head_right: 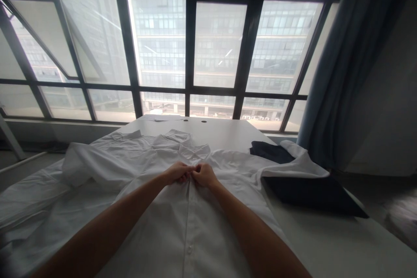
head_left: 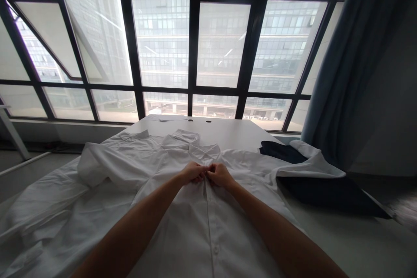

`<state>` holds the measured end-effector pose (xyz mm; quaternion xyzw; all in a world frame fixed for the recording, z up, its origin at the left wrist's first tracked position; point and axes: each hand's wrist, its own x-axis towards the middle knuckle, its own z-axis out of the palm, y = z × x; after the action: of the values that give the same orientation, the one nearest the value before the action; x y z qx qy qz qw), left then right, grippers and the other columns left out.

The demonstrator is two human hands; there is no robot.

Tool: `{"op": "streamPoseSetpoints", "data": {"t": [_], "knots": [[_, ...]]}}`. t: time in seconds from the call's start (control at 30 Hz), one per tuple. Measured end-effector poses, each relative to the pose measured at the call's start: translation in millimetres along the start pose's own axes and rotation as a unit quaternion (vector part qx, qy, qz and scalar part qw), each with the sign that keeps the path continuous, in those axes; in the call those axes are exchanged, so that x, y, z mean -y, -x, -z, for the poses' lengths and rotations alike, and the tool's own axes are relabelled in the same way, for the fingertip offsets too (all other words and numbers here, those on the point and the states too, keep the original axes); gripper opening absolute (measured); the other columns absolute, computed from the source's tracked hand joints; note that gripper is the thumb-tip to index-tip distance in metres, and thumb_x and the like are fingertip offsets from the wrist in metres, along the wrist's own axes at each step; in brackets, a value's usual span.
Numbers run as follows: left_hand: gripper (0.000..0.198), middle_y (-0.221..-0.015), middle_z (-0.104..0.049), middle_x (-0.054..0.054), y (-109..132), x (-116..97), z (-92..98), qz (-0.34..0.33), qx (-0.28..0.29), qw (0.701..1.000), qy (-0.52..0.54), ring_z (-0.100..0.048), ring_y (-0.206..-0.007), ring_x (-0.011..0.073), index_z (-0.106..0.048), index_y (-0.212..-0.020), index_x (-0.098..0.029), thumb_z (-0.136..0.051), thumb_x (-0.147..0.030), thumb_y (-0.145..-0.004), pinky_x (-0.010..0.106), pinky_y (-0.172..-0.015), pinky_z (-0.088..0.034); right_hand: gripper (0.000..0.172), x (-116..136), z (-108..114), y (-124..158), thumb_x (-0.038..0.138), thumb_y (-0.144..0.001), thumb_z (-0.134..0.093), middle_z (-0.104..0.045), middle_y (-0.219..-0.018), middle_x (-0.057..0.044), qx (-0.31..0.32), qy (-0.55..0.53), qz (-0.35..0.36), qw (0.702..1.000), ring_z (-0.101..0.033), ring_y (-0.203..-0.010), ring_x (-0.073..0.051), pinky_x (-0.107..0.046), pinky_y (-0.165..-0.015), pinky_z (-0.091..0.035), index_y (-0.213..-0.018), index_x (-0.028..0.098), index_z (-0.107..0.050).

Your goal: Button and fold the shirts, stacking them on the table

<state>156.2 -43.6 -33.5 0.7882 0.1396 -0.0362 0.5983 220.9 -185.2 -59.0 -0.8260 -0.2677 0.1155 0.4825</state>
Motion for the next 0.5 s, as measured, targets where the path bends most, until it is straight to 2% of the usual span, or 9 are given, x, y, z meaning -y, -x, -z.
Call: {"op": "streamPoseSetpoints", "data": {"t": [0.13, 0.37, 0.5], "knots": [[0.041, -0.049, -0.049, -0.001, -3.3, 3.8, -0.1, -0.006, -0.012, 1.0, -0.011, -0.042, -0.04, 0.0071, -0.053, -0.054, -0.015, -0.067, -0.035, -0.087, 0.02, -0.041, -0.027, 0.012, 0.9, 0.5, 1.4, 0.009, -0.087, -0.067, -0.06, -0.056, 0.001, -0.016, 0.024, 0.026, 0.999, -0.061, -0.049, -0.015, -0.014, -0.042, -0.038, -0.077, 0.013, -0.062], [0.036, -0.048, -0.045, -0.004, -6.4, 6.8, 2.0, -0.024, 0.006, 1.0, -0.012, -0.039, -0.038, 0.0068, -0.05, -0.058, -0.017, -0.064, -0.035, -0.085, 0.019, -0.039, -0.026, 0.027, 15.7, 8.7, 5.0, 0.008, -0.097, -0.05, -0.059, -0.057, 0.001, 0.056, -0.071, -0.079, 0.993, -0.054, -0.04, -0.012, -0.015, -0.035, -0.037, -0.071, 0.015, -0.056], [0.024, -0.052, -0.047, -0.005, -3.5, 3.1, 1.0, -0.038, 0.022, 0.999, -0.003, -0.041, -0.038, 0.007, -0.053, -0.069, -0.017, -0.058, -0.03, -0.088, 0.019, -0.04, -0.027, 0.031, 22.9, 11.9, 6.8, 0.009, -0.098, -0.043, -0.057, -0.057, 0.0, 0.072, -0.089, -0.098, 0.989, -0.05, -0.039, -0.011, -0.015, -0.034, -0.035, -0.069, 0.015, -0.054]]}}
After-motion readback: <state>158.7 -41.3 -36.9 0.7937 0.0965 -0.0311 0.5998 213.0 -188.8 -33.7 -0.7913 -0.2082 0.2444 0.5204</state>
